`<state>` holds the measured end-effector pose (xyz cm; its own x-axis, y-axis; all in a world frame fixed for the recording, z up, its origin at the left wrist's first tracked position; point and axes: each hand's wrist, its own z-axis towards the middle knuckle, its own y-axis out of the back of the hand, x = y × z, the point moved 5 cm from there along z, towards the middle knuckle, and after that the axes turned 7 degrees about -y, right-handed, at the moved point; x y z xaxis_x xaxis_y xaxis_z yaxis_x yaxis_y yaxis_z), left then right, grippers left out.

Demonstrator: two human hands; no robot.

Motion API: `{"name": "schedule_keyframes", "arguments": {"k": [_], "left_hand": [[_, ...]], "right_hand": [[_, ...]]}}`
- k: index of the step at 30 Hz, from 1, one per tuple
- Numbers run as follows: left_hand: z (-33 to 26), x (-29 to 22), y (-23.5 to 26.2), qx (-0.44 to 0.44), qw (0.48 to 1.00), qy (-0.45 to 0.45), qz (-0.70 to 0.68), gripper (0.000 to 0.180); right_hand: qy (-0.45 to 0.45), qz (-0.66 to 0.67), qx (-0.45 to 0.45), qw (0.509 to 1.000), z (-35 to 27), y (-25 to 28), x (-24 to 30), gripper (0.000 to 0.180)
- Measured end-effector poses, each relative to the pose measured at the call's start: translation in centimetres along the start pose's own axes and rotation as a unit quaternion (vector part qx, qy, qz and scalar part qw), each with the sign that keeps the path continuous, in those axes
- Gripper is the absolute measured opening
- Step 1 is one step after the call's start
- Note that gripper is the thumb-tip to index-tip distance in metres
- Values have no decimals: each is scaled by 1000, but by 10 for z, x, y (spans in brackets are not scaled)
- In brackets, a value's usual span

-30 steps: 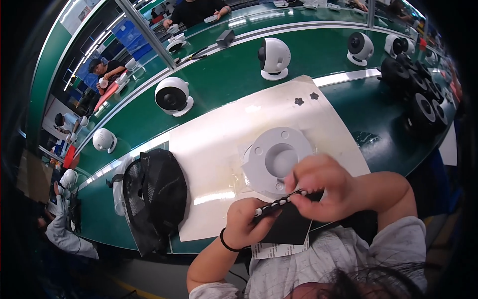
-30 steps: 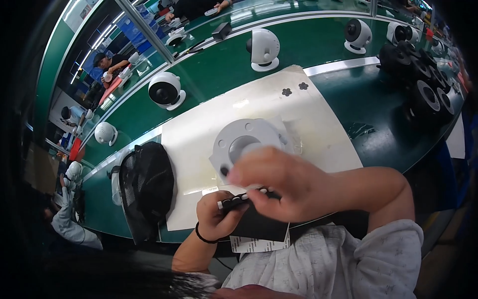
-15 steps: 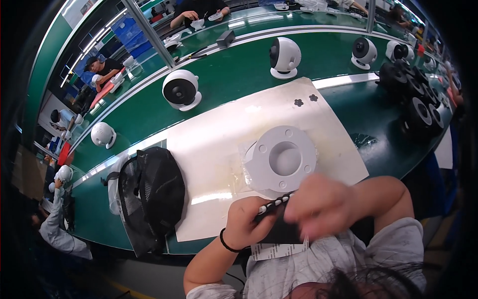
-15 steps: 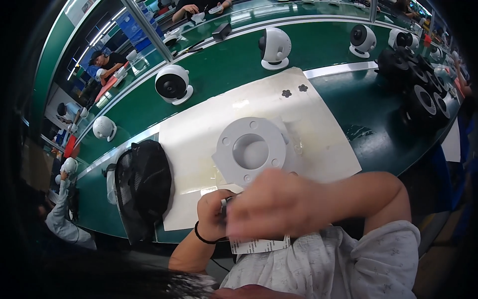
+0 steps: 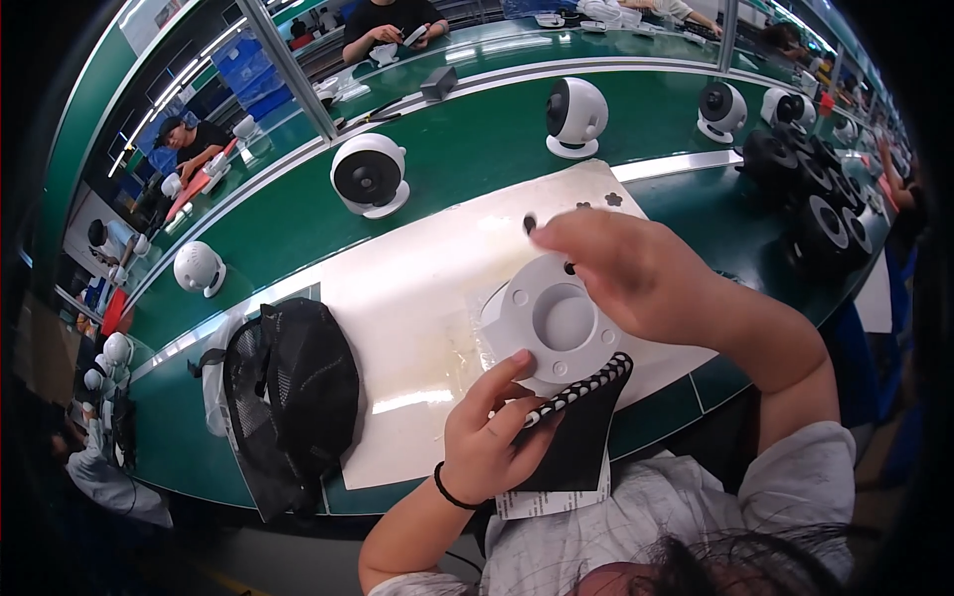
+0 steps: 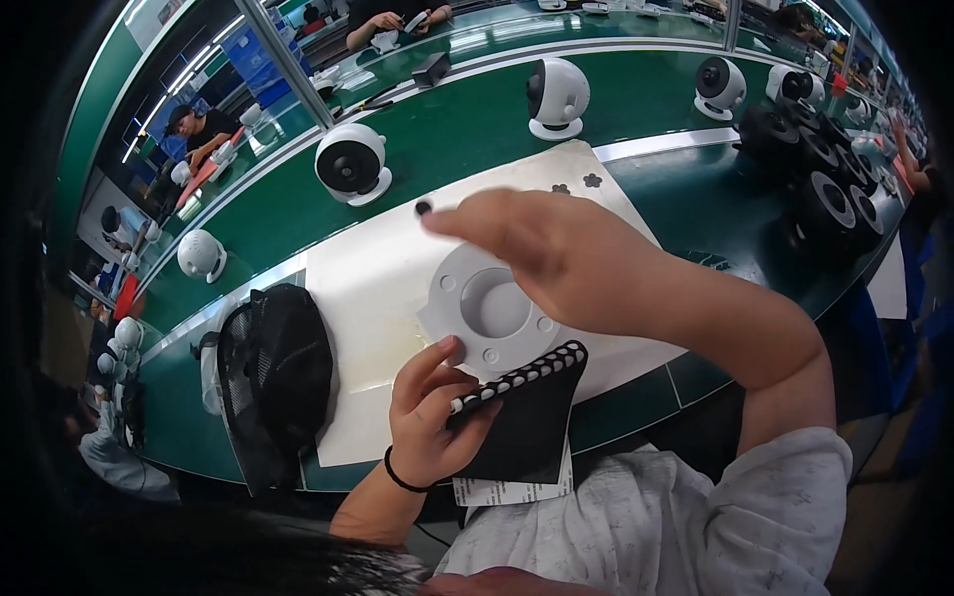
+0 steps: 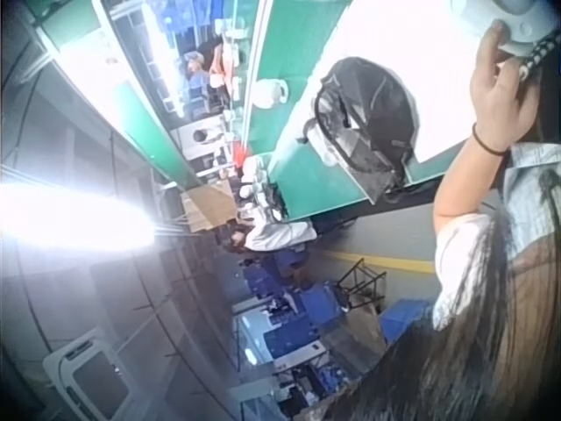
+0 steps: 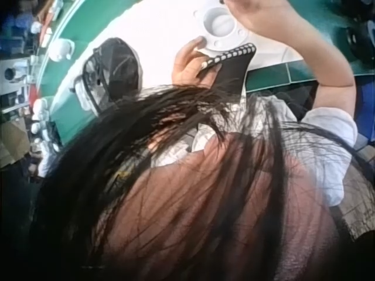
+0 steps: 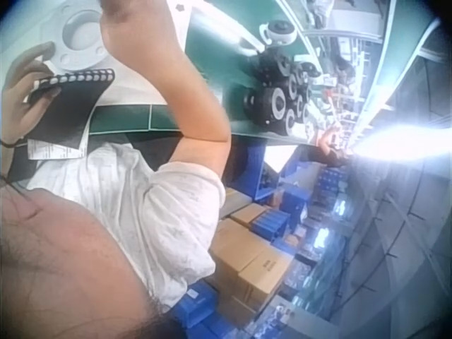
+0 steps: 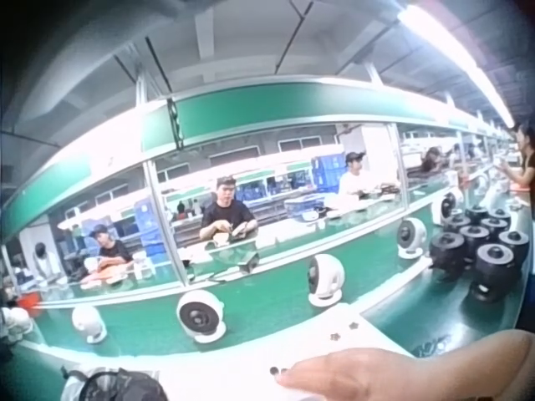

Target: Assembling components of a dome security camera on a production line.

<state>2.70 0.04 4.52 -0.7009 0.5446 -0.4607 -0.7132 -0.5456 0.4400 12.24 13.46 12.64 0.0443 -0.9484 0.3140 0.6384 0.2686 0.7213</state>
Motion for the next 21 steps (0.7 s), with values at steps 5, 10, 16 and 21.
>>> {"name": "schedule_keyframes", "arguments": {"k": [5,10,16,21], "left_hand": [[-3,-1,5,-1,1000,3,10,21],[-7,-4,10,-1,1000,-9,20,21],[-12,-5,10,44,999,-4,22,25],[-12,-5,14,47,999,-2,22,25]], "right_hand": [[84,-176,172,966,-4,-4,30,67],[21,-82,37,996,8,5,34,51],[-113,108,91,984,17,-27,15,62],[-124,57,127,983,22,-25,25,57]]}}
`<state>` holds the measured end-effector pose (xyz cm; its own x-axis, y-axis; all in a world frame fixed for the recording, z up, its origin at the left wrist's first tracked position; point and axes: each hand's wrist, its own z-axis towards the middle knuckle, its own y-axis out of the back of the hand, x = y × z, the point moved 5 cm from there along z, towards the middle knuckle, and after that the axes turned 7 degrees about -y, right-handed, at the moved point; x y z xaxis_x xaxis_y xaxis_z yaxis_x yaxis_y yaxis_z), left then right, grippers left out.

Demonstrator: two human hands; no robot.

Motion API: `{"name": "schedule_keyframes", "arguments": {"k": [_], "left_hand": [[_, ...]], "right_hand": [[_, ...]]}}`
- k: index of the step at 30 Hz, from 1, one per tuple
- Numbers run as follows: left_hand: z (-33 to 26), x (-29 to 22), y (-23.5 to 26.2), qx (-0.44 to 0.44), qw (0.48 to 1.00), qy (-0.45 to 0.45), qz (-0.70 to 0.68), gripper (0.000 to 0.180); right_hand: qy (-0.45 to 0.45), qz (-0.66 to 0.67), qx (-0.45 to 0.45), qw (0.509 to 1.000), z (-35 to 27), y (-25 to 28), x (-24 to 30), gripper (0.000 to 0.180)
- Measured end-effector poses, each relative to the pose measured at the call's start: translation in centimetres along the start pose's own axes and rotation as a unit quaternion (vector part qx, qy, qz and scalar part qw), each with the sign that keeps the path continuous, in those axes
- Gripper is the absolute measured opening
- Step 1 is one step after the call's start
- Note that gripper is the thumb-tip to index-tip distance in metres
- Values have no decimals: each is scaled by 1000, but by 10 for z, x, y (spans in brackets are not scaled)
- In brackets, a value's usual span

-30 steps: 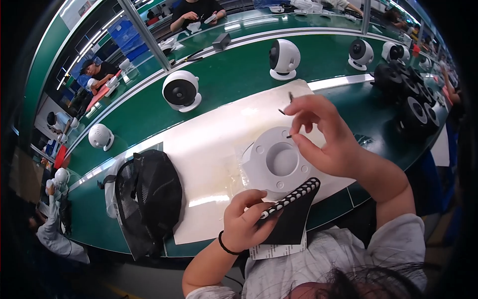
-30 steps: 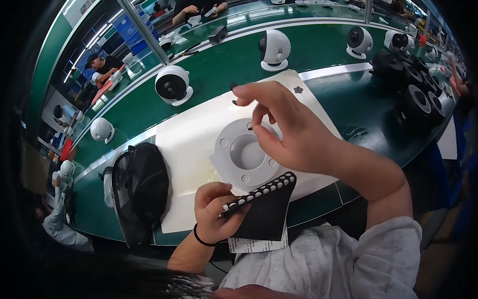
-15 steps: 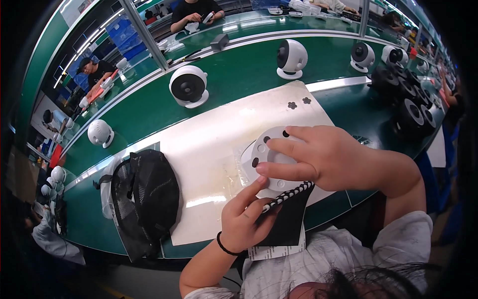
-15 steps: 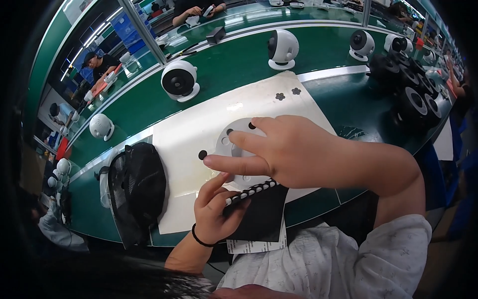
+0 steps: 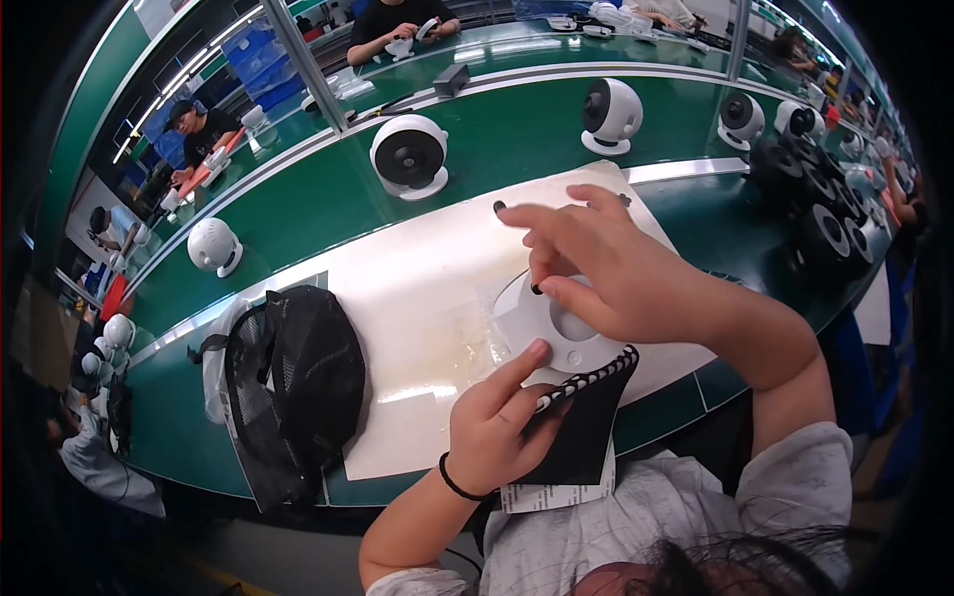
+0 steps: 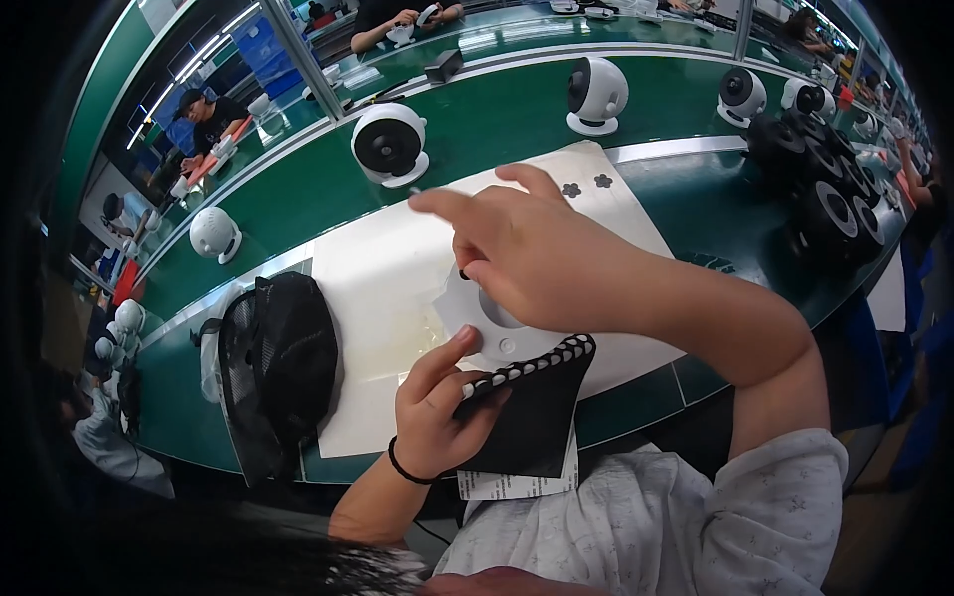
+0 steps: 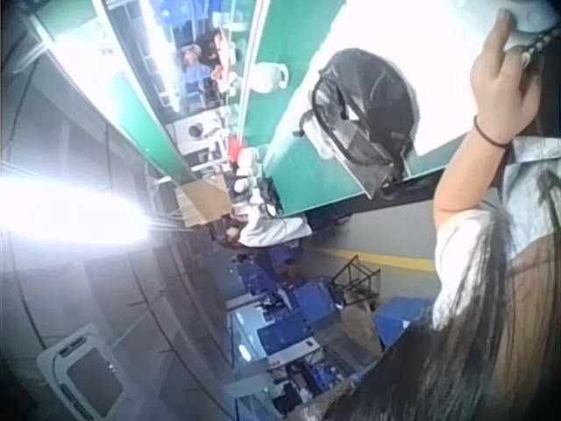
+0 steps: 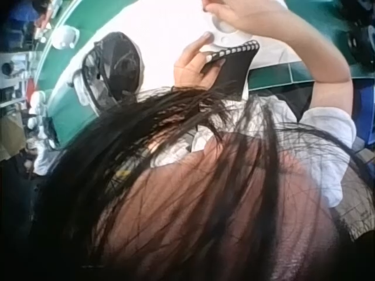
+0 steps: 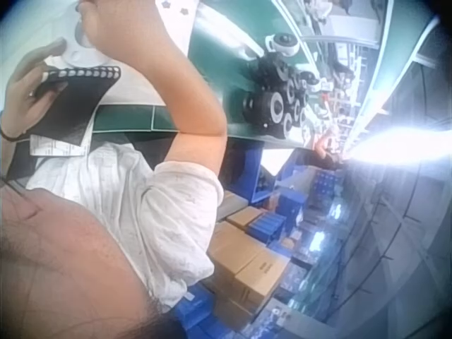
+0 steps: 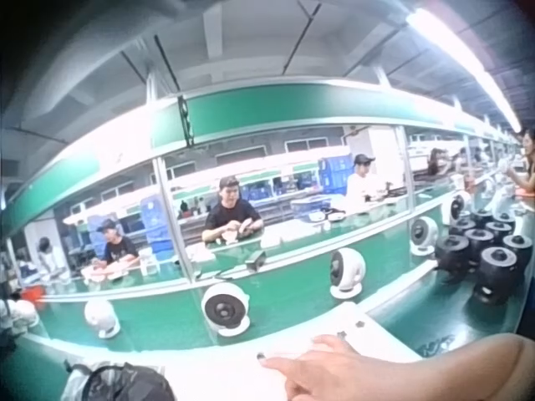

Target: Assembling components of a dome security camera on a production line.

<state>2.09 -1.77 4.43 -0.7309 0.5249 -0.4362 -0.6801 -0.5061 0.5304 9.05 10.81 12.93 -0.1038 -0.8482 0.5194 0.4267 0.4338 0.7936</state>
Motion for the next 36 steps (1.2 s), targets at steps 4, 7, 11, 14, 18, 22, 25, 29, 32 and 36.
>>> {"name": "schedule_keyframes", "arguments": {"k": [4,7,11,14,18,22,25,29,32,36], "left_hand": [[0,0,5,-49,998,-36,18,22],[-2,1,6,-55,998,-25,10,22],[-2,2,5,-50,998,-24,15,22],[-3,2,4,-56,998,-27,14,22],[-3,3,0,-63,997,-34,29,22],[-2,1,-4,-59,997,-36,29,22],[-1,2,-8,-2,1000,-6,21,29],[4,0,-8,-53,998,-28,32,21],[3,1,-10,-60,997,-26,29,20],[6,0,-20,-43,998,-19,32,21]], "right_hand": [[73,-195,-28,978,-14,-7,17,43],[92,-203,-59,973,-25,-8,22,30],[20,-75,-30,997,-42,-9,11,6],[-12,-10,27,1000,-49,-20,3,5],[-23,2,12,1000,-51,-25,-5,5],[-20,-32,-13,999,-59,-24,-7,7],[43,-140,-65,987,-72,-22,-8,12],[73,-177,-140,971,-79,-18,3,23],[86,-98,-126,983,-71,-18,10,21],[153,-104,-118,976,-80,-23,4,11]]}}
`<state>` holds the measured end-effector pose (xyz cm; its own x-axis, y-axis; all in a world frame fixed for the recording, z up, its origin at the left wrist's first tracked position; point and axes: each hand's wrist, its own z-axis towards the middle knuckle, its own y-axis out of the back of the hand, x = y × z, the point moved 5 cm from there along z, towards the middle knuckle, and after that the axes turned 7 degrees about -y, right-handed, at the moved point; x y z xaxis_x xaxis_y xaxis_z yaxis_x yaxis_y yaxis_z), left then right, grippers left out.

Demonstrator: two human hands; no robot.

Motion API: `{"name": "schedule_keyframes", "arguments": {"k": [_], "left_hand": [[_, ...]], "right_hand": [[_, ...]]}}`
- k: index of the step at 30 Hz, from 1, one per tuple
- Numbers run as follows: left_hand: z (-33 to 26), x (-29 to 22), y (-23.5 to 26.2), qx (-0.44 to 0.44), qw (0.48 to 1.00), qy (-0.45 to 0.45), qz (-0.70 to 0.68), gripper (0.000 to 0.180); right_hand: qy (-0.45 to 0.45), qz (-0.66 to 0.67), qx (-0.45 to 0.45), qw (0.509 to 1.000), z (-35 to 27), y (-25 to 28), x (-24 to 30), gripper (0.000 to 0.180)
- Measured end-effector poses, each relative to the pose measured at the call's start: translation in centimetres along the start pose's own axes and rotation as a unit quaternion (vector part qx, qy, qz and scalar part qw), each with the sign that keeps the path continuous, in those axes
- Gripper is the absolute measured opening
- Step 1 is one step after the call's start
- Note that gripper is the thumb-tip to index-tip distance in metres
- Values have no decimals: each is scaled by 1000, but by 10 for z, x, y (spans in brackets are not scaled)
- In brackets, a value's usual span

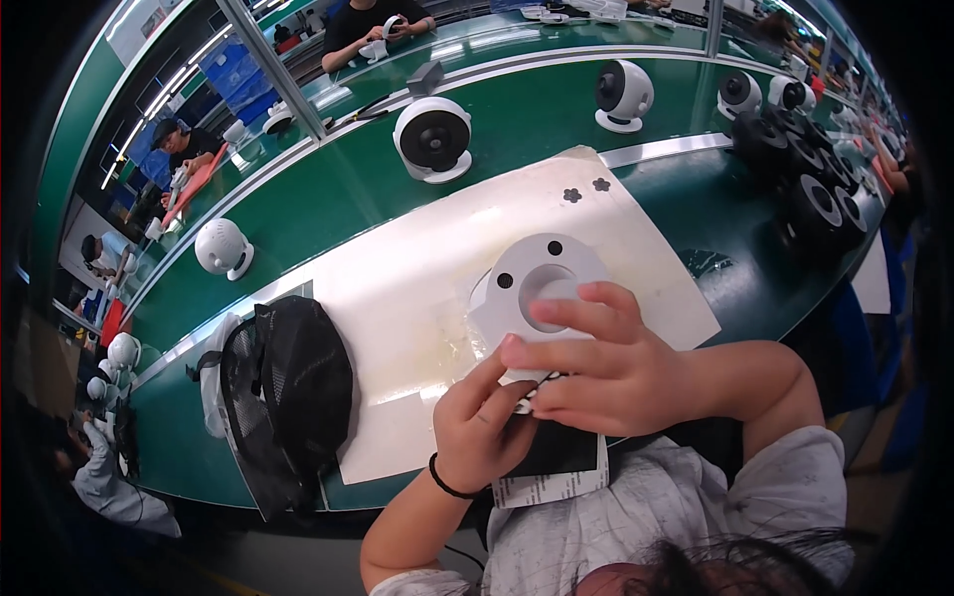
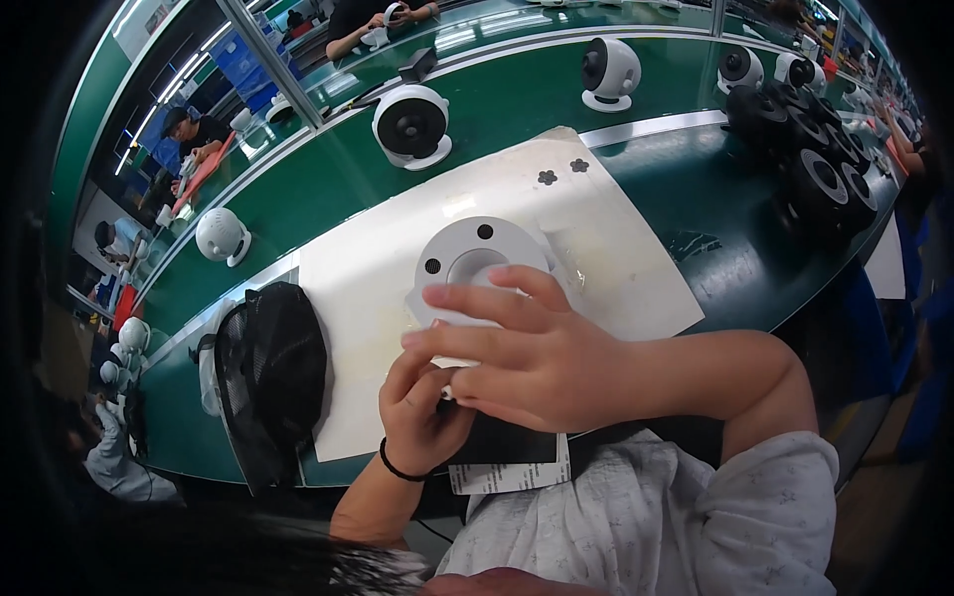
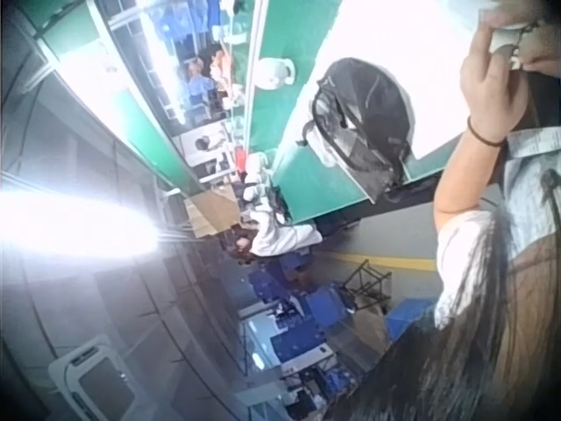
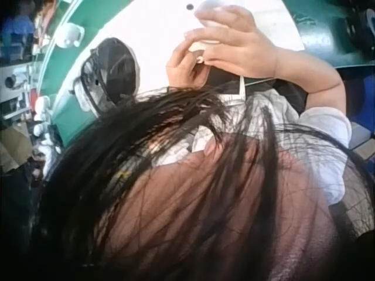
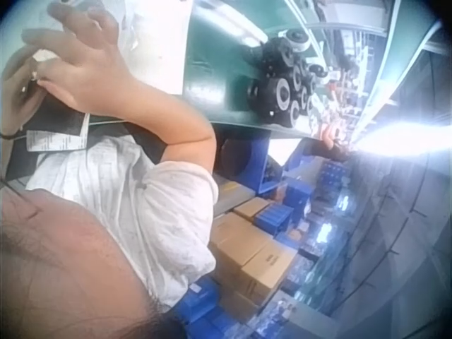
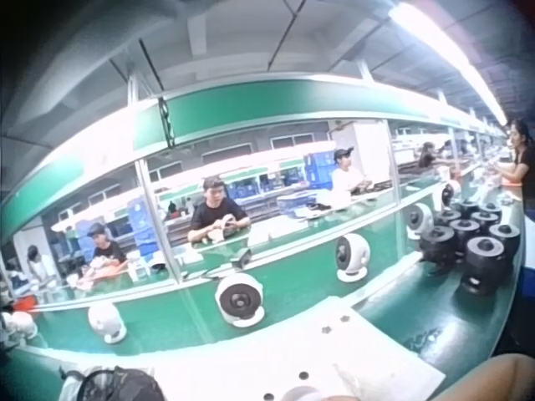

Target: Assembling components of a dome security camera on a production line.

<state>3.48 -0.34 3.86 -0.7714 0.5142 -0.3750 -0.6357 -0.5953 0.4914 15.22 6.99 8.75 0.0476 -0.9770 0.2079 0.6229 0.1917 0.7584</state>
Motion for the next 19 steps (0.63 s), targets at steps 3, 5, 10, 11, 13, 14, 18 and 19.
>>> {"name": "schedule_keyframes", "arguments": {"k": [3,5,10,11,13,14,18,19], "left_hand": [[3,-1,0,-28,999,-11,16,20],[6,1,-1,-20,999,-17,26,20],[8,2,-2,-24,999,-13,31,20],[8,2,-2,-23,999,-13,30,20],[7,3,-2,-24,999,-5,30,21],[7,2,-2,-24,999,-6,28,21],[4,0,-1,-15,999,-8,39,23],[5,-2,-1,-7,999,-10,47,23]], "right_hand": [[-5,-9,-33,999,-8,12,-12,10],[-95,5,-50,994,-12,23,-30,11],[-235,117,-20,965,-15,25,-67,8],[-252,148,16,956,-15,20,-70,9],[-221,99,10,970,-17,23,-65,9],[-189,50,5,981,-18,25,-61,10],[12,-245,-39,969,-33,26,-44,21],[18,-244,-17,969,-32,27,-42,24]]}}
